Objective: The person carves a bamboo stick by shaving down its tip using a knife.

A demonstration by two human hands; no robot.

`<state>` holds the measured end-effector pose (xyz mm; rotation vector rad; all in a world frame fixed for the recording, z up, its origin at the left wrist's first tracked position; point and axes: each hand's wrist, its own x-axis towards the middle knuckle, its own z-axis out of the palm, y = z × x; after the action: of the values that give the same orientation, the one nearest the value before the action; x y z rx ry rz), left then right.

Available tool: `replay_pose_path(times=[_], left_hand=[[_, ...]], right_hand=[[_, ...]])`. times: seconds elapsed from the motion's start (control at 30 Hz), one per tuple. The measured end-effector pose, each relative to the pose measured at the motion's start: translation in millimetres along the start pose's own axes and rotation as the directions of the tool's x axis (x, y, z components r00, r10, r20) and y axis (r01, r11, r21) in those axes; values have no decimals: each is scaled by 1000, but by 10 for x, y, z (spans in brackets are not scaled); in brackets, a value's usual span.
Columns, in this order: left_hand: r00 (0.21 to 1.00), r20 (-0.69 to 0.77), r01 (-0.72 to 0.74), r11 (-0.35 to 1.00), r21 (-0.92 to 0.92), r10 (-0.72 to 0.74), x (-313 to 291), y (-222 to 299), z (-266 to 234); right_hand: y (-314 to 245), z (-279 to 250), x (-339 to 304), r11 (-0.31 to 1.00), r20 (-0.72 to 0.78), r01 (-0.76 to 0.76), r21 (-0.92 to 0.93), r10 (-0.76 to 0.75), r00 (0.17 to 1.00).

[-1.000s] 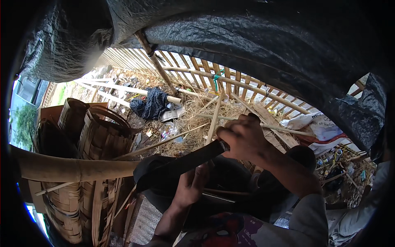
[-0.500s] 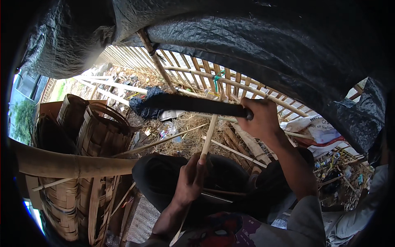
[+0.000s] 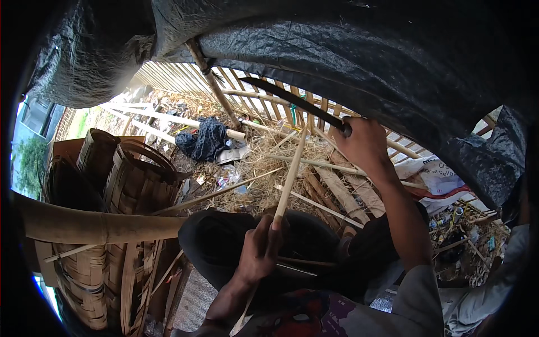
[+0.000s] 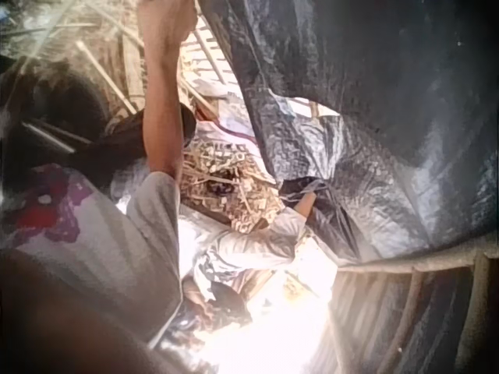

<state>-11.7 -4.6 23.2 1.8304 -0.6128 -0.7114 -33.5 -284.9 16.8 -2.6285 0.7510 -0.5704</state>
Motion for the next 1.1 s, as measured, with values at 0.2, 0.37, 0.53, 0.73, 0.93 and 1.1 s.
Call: replay_pose_path(times=[0.2,0.37,0.53,0.73,0.93,1.1], left_hand=[[1000,-18,-13,999,-41,12,-4,-76,-7],[999,20,-44,999,-24,44,-4,-146,-6],[1000,-22,17,997,-81,-19,7,-134,-7],[1000,-5,-31,999,-15,31,-22,-87,-24],[999,-49,10,993,-115,-16,-17,-129,-16],[996,-27,-81,997,-22,80,-46,-188,-38]], right_hand=[[-128,-95,-114,959,9,-10,284,8,1000],[-378,-76,-359,892,145,424,159,-445,884],[-289,-11,-164,977,365,210,46,-212,907],[277,-99,224,981,10,-196,3,196,981],[-205,-250,-262,943,166,286,169,-313,935],[-326,-70,-387,885,165,461,59,-464,870]])
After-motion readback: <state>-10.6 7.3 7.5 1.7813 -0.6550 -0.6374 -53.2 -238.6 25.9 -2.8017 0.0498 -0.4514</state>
